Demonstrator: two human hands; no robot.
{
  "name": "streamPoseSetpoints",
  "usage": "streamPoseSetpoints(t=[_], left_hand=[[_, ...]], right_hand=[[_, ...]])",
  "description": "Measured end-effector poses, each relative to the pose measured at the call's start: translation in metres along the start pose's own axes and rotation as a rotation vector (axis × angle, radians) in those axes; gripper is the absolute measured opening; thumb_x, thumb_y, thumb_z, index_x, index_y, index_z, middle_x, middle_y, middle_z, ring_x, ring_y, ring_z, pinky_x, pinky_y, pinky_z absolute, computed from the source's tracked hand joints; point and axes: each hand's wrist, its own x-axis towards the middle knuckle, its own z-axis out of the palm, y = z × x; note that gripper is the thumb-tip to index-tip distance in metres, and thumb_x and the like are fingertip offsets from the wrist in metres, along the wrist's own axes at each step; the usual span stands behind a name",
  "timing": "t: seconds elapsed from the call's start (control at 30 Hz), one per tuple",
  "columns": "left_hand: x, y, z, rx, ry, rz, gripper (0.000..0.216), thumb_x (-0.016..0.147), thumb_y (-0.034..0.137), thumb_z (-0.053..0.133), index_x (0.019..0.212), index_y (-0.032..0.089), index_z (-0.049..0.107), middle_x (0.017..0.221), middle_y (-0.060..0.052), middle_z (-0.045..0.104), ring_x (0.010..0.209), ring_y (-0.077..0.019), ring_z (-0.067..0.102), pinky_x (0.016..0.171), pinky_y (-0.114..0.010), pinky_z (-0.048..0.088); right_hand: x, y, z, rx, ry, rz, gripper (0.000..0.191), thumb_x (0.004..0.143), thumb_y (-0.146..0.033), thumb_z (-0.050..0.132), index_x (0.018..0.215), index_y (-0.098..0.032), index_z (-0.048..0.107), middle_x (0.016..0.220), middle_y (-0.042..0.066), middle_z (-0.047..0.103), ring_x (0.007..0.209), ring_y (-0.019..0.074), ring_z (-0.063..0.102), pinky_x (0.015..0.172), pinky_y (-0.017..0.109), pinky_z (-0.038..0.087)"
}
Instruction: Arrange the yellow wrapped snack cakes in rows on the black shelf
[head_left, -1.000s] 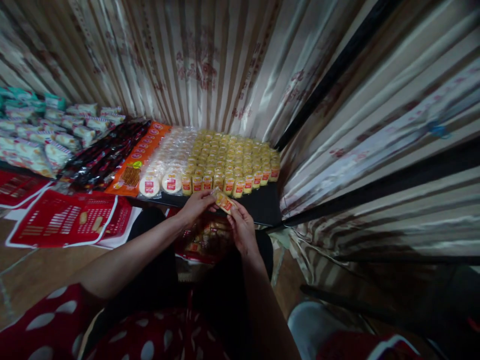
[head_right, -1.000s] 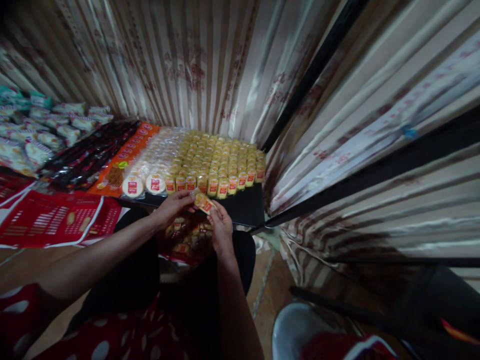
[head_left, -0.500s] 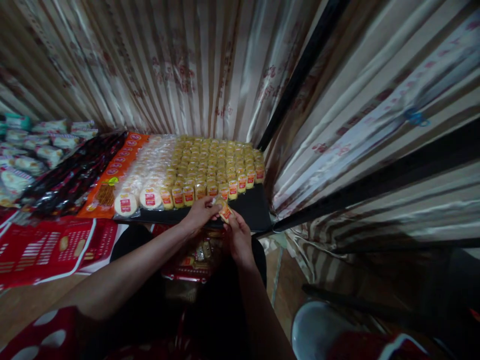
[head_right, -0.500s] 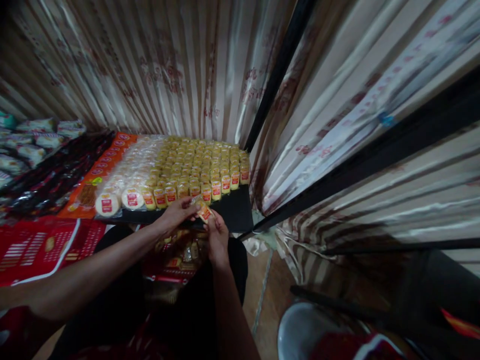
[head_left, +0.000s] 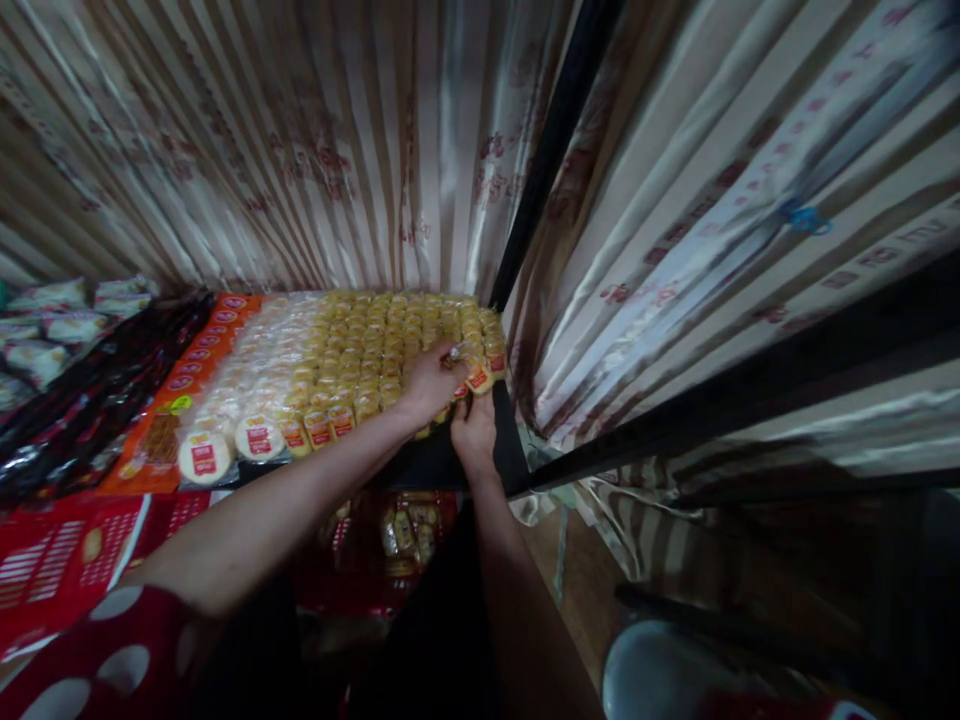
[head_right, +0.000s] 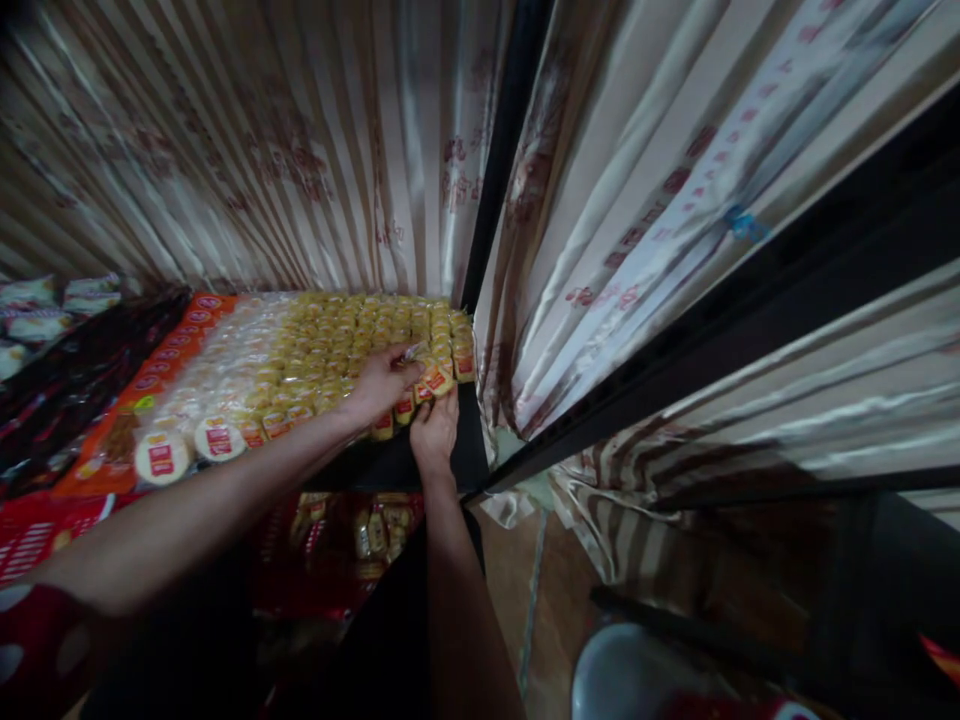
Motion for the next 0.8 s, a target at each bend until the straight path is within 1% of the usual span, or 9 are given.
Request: streamPoseSetpoints(t=[0.07,0.1,0.2,0.3,0.4,0.53,0.63,0.7,0.8], left_hand=[[0.01,-0.001,0.013,0.133,-0.01,0.044,0.028,0.078,0.013,0.057,0.106,0.015,0.062,0.089,-0.003,0.066,0.079,-0.0152,0.061,0.073,-0.024,0.048],[0.013,-0.002,0.019,0.202,-0.021,0.063,0.03,0.079,0.013,0.056,0.108,0.015,0.062,0.094,-0.004,0.066,0.083,-0.0161,0.061,0.077,-0.026,0.048],[0.021,-0.003,0.033,0.383,-0.039,0.105,0.033,0.08,0.012,0.054,0.113,0.016,0.06,0.107,-0.005,0.065,0.095,-0.0168,0.06,0.088,-0.027,0.045],[0.026,-0.007,0.043,0.5,-0.03,0.141,0.033,0.081,0.011,0.054,0.113,0.016,0.06,0.113,-0.006,0.063,0.103,-0.0167,0.058,0.094,-0.026,0.042],[0.029,-0.012,0.051,0.565,-0.061,0.225,0.031,0.083,0.012,0.054,0.112,0.018,0.06,0.113,-0.005,0.061,0.105,-0.0163,0.057,0.094,-0.026,0.042],[0.032,-0.018,0.058,0.714,-0.18,0.368,0.029,0.084,0.013,0.052,0.111,0.017,0.06,0.111,-0.006,0.06,0.102,-0.0173,0.057,0.09,-0.026,0.044],[0.033,-0.016,0.062,0.876,-0.228,0.404,0.027,0.086,0.013,0.049,0.11,0.017,0.059,0.112,-0.006,0.059,0.101,-0.0192,0.055,0.084,-0.027,0.046],[0.033,-0.013,0.065,0.967,-0.236,0.413,0.024,0.087,0.014,0.046,0.107,0.016,0.059,0.109,-0.007,0.059,0.101,-0.0202,0.054,0.083,-0.028,0.045],[0.036,-0.006,0.069,1.058,-0.25,0.435,0.021,0.088,0.012,0.042,0.1,0.014,0.06,0.101,-0.007,0.06,0.102,-0.0209,0.05,0.086,-0.03,0.042]], right_hand=[[-0.002,-0.001,0.004,-0.078,0.001,-0.047,0.051,0.081,-0.017,0.036,0.13,-0.008,0.044,0.132,0.017,0.046,0.128,0.0256,0.037,0.107,0.044,0.029],[-0.004,-0.002,0.005,-0.115,0.003,-0.064,0.051,0.081,-0.016,0.036,0.13,-0.009,0.044,0.132,0.017,0.046,0.127,0.0258,0.037,0.106,0.044,0.03],[-0.01,-0.004,0.004,-0.213,0.008,-0.086,0.052,0.081,-0.016,0.039,0.132,-0.008,0.042,0.136,0.018,0.042,0.127,0.0275,0.036,0.104,0.044,0.033],[-0.012,-0.004,0.003,-0.252,0.01,-0.105,0.054,0.08,-0.017,0.042,0.133,-0.006,0.041,0.137,0.02,0.041,0.127,0.0284,0.034,0.104,0.044,0.033],[-0.011,-0.001,0.004,-0.255,0.022,-0.138,0.052,0.079,-0.016,0.044,0.13,-0.006,0.045,0.132,0.019,0.046,0.125,0.0279,0.037,0.102,0.044,0.034],[-0.01,0.003,0.006,-0.276,0.011,-0.189,0.042,0.079,-0.016,0.045,0.119,-0.006,0.057,0.121,0.019,0.055,0.12,0.0281,0.041,0.102,0.045,0.034],[-0.01,0.004,0.006,-0.285,-0.009,-0.199,0.038,0.079,-0.018,0.047,0.112,-0.006,0.062,0.112,0.019,0.06,0.118,0.0293,0.043,0.101,0.046,0.034],[-0.01,0.004,0.003,-0.254,0.006,-0.185,0.038,0.078,-0.019,0.049,0.112,-0.005,0.061,0.112,0.019,0.06,0.117,0.0299,0.043,0.099,0.045,0.037],[-0.012,0.003,-0.001,-0.161,0.084,-0.134,0.043,0.08,-0.022,0.048,0.119,-0.006,0.055,0.121,0.021,0.053,0.12,0.0298,0.042,0.096,0.046,0.04]])
